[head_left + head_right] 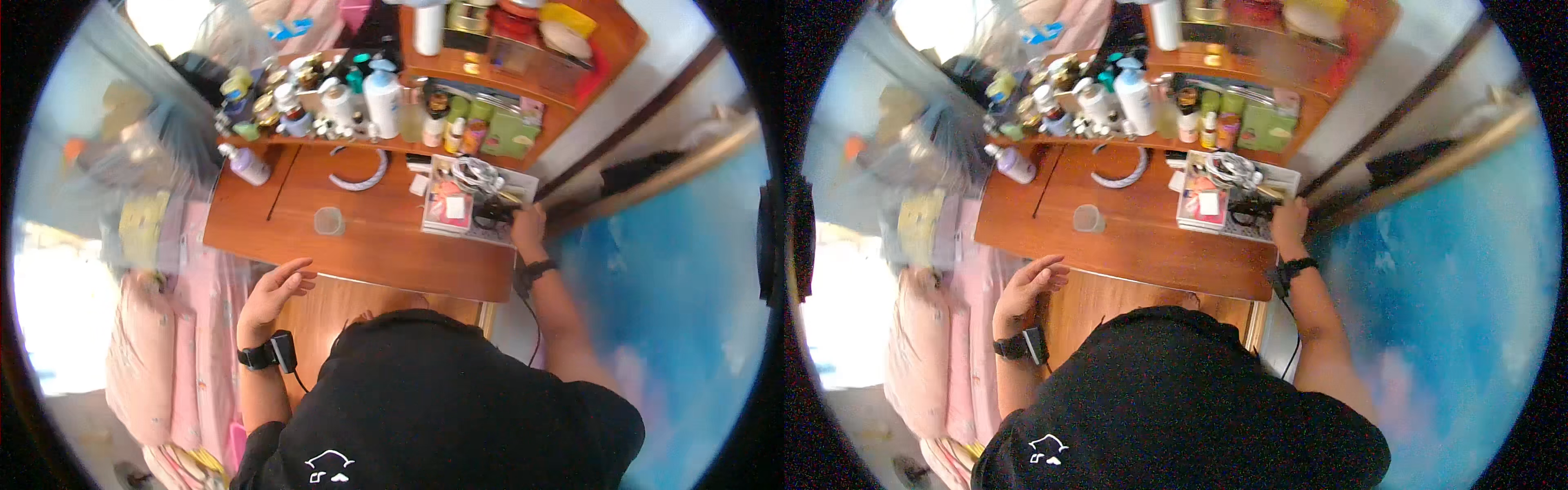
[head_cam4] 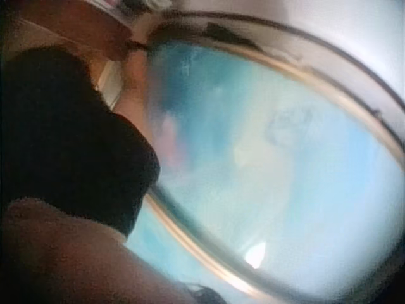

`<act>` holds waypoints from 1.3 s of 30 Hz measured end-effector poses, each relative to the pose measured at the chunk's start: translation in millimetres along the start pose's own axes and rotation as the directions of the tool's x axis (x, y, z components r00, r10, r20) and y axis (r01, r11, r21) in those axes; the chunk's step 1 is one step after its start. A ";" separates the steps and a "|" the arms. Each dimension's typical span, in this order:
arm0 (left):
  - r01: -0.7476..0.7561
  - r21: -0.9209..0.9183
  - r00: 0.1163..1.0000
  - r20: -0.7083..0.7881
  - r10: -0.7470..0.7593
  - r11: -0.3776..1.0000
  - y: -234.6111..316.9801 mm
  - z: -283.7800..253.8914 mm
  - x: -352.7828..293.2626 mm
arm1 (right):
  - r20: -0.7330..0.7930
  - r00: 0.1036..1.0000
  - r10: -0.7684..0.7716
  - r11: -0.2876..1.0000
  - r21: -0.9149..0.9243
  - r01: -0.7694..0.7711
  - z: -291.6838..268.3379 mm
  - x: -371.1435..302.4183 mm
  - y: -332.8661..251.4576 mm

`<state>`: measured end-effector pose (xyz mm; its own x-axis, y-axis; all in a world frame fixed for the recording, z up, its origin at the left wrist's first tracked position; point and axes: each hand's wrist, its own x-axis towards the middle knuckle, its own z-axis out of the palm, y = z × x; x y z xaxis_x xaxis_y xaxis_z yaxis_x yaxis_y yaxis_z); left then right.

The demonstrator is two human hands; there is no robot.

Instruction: Cleaning a room by wiping surfaces and organizing items.

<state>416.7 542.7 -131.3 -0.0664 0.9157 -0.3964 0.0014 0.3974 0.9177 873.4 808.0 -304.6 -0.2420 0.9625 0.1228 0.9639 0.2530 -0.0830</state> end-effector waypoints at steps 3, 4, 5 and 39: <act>0.003 0.007 0.999 -0.052 -0.003 1.000 -16.4 -7.2 -23.5 | -0.138 0.990 -0.028 0.999 -0.027 0.024 10.7 5.2 1.7; 0.007 -0.013 0.996 -0.094 -0.008 1.000 -23.8 -8.8 -33.6 | -0.080 0.995 -0.052 0.998 0.015 0.054 12.5 5.5 9.3; 0.041 -0.022 0.992 -0.122 -0.043 0.999 -31.9 -8.6 -45.7 | -0.020 0.997 -0.080 0.995 0.059 0.081 14.0 4.7 15.1; -0.218 -0.347 0.163 -0.935 -0.316 0.912 -283.5 101.0 -577.2 | 0.134 0.840 -0.527 0.785 -0.303 0.541 -78.6 -66.9 -332.5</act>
<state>555.4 -92.4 -165.5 -0.9438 -0.0331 -0.3290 -0.3303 0.1422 0.9331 577.8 651.8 -207.5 -0.7256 0.6880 0.0146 0.6594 0.6890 0.3007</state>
